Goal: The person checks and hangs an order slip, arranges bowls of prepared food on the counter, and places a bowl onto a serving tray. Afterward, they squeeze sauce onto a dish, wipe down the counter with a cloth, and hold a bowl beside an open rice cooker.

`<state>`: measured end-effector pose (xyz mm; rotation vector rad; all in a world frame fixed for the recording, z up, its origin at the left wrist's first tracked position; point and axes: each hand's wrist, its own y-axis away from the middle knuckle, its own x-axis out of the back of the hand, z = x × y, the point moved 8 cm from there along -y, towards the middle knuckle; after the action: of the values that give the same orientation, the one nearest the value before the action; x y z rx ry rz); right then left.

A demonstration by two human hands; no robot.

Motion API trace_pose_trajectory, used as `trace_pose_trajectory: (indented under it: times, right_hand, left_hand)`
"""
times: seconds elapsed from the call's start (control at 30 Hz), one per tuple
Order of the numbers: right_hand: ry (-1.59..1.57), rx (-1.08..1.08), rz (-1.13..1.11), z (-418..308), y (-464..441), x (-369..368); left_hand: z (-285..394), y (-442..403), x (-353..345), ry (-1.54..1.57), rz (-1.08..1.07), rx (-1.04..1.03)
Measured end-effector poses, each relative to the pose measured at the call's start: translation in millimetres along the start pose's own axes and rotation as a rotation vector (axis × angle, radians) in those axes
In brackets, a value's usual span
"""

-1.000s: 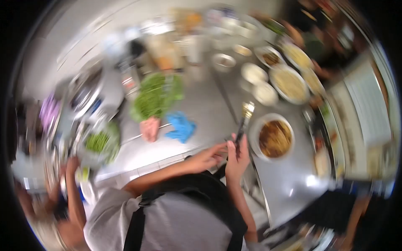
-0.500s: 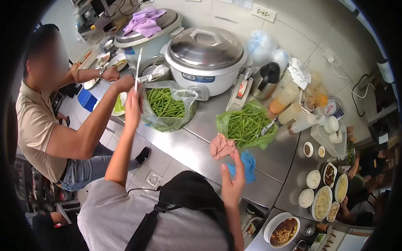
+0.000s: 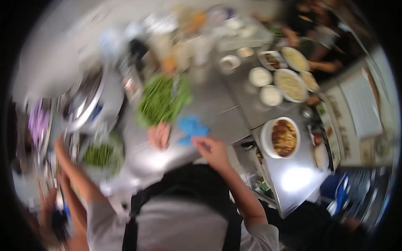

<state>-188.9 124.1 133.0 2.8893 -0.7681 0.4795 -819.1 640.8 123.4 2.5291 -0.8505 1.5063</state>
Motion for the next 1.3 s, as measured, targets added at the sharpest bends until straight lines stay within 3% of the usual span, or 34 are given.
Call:
trace_pose_trajectory:
  times: [0.07,0.1,0.13,0.17,0.23,0.27,0.3,0.33,0.4,0.43,0.47,0.57,0.6,0.67,0.73,0.77,0.83,0.87,0.9,0.93,0.97,1.07,1.13,1.27,1.3]
  right_hand:
    - [0.056,-0.078,0.211,-4.5,-9.6,63.6]
    - [0.117,-0.176,0.27,6.3,-6.2,98.6]
    - [0.177,-0.273,0.312,13.1,11.3,129.2]
    - [0.242,-0.25,0.437,16.0,12.5,169.2]
    - [0.121,0.007,0.683,33.1,14.8,243.6]
    - [0.184,-0.234,0.674,52.1,18.7,282.7]
    - [-0.071,-0.172,0.688,65.4,17.7,315.8]
    - [-0.04,-0.155,0.74,90.9,15.2,358.7]
    - [0.059,-0.183,0.824,132.6,18.9,437.9]
    - [0.12,-0.234,0.844,148.8,18.7,474.6]
    - [0.199,-0.321,0.86,185.2,17.8,518.6]
    - [0.297,-0.437,0.94,247.7,9.4,612.8]
    - [0.427,-0.502,0.888,279.1,-2.1,647.8]
    - [0.91,-0.615,0.775,266.9,-24.6,668.9]
    - [1.358,-0.691,0.319,287.9,-50.6,667.8]
    - [1.569,-0.705,0.087,299.6,-62.3,670.2]
    - [1.522,-0.624,-0.181,399.5,-80.3,713.1]
    - [1.493,-0.591,-0.312,436.2,-80.0,728.4]
    - [1.112,-0.79,0.167,320.1,-65.9,693.8]
    - [1.02,-0.721,0.08,341.0,-71.1,701.9]
    - [0.923,-0.653,-0.01,382.1,-76.4,711.3]
    - [0.745,-0.719,0.044,392.8,-81.1,722.0]
    - [0.597,-0.963,0.316,323.5,-58.0,702.0]
    - [0.717,-0.89,0.206,332.0,-68.8,699.6]
    - [0.804,-0.857,0.168,331.0,-72.5,698.7]
  left_hand:
    - [-7.7,-12.7,69.7,0.178,-0.035,0.513]
    - [5.9,-6.5,127.2,0.351,0.194,0.671]
    - [17.5,6.0,166.8,0.696,0.263,0.732]
    - [61.4,9.0,240.0,0.835,0.488,0.686]
    - [164.6,13.0,372.0,0.725,0.786,0.609]
    - [196.9,4.3,390.8,0.891,0.947,0.369]
    - [234.8,-5.0,408.0,1.088,0.933,0.346]
    - [282.3,-14.2,429.0,1.287,0.912,0.324]
    - [380.4,-33.1,446.7,1.613,0.635,0.19]
    - [436.2,-40.1,444.6,1.663,0.505,0.032]
    - [502.1,-44.8,439.8,1.899,0.313,-0.1]
    - [681.8,-13.6,463.7,1.813,-0.225,-0.43]
    - [734.3,-6.7,455.2,1.959,-0.432,-0.462]
    - [822.3,-8.6,416.3,2.044,-0.714,-0.35]
    - [886.3,-28.1,387.0,2.043,-0.77,-0.37]
    - [899.7,-40.2,393.7,1.907,-0.675,-0.376]
    - [922.3,-60.9,413.0,1.627,-0.487,-0.399]
    - [931.3,-60.2,419.7,1.674,-0.508,-0.384]
    - [942.1,-63.3,430.7,1.727,-0.522,-0.378]
    - [952.1,-65.1,440.0,1.778,-0.539,-0.372]
    - [963.5,-66.4,439.0,1.638,-0.34,-0.46]
    - [976.4,-69.7,451.1,1.653,-0.288,-0.533]
    - [984.5,-81.3,452.6,1.936,-0.327,-0.561]
    - [968.2,-72.7,486.1,2.114,-0.79,-0.288]
    - [961.6,-70.9,479.7,1.987,-0.684,-0.305]
